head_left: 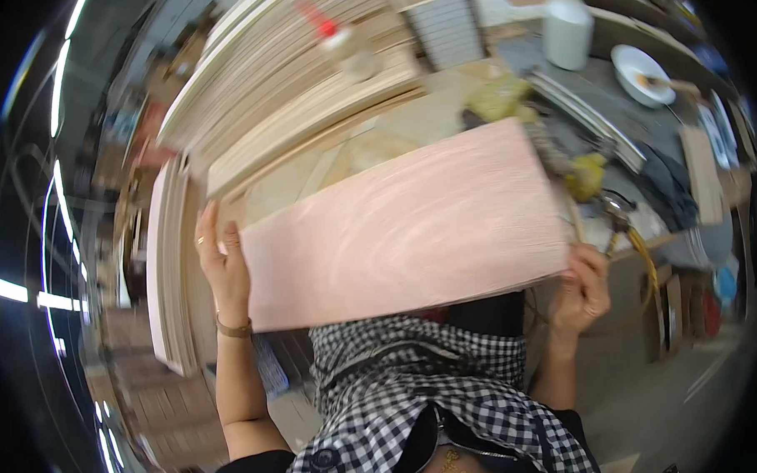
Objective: Assembling a wooden box using a pneumatic nail gun.
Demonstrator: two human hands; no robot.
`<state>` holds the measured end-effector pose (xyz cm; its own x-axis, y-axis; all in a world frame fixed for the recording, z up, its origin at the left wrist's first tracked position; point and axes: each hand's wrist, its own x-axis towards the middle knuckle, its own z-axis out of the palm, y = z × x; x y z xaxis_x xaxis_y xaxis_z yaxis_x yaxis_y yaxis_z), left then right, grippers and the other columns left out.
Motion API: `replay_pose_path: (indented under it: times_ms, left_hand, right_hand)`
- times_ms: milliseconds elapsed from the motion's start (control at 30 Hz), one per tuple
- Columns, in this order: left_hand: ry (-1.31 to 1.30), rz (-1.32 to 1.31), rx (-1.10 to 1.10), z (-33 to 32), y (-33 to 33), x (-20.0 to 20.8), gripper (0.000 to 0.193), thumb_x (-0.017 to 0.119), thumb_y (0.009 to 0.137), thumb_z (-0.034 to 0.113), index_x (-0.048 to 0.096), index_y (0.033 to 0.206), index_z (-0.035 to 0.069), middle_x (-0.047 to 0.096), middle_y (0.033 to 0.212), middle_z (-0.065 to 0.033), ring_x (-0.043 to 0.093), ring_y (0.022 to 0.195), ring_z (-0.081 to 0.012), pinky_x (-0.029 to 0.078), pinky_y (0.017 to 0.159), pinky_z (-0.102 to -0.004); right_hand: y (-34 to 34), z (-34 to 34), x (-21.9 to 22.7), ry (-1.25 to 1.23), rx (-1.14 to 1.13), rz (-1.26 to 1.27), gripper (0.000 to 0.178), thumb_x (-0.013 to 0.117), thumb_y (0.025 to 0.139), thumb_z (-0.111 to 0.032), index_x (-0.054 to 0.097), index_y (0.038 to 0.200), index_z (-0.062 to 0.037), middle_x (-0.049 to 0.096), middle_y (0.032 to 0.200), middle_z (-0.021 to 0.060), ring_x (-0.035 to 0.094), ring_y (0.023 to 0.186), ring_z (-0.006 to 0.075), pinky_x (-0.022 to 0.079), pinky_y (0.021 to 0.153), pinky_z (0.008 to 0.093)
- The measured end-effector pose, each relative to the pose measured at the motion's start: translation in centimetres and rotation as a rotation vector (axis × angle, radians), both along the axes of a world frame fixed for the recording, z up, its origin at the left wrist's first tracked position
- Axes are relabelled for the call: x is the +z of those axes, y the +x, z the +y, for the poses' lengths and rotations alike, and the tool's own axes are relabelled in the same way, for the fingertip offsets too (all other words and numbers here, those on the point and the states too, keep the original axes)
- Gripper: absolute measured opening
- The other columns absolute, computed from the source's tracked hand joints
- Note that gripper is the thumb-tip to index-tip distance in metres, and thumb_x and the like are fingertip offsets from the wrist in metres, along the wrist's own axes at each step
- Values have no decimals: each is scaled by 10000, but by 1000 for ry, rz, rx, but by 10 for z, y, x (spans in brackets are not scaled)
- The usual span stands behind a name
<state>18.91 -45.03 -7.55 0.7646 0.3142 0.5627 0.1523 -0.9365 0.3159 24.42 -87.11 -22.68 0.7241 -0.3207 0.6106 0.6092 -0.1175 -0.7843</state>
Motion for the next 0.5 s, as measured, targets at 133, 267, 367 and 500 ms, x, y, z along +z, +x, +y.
replay_pose_path:
  times_ms: [133,267,367,500]
  left_hand:
    - [-92,-74,540,101,-139,-25,386,578,966,206,554,1289,-4,560,1301,-203,509,1230,-309,381,1040,-407]
    - [-612,-222,489,118,-197,-75,359,631,946,208,604,1194,-50,644,1144,-101,597,1006,-173,471,885,-301]
    - [-883,-361,354,107,-199,-93,295,632,952,203,656,1101,-50,676,999,-47,604,881,-101,485,809,-248]
    - [-1125,-544,171,88,-193,-94,289,610,967,207,673,1070,-55,695,964,-59,628,851,-105,510,781,-246]
  right_hand:
    - [-10,-4,-3,-120,-132,114,261,620,946,-173,678,999,76,655,1034,158,610,945,251,496,819,343]
    - [-7,-9,-8,90,-87,243,211,576,970,-87,659,1074,77,657,1047,110,593,941,182,473,863,305]
    - [-2,-15,-10,286,-39,344,240,595,959,-103,641,1106,82,652,1097,159,616,1014,207,488,958,329]
    - [3,-20,-5,346,-7,367,289,601,960,-130,612,1153,85,632,1146,172,603,1061,227,479,983,347]
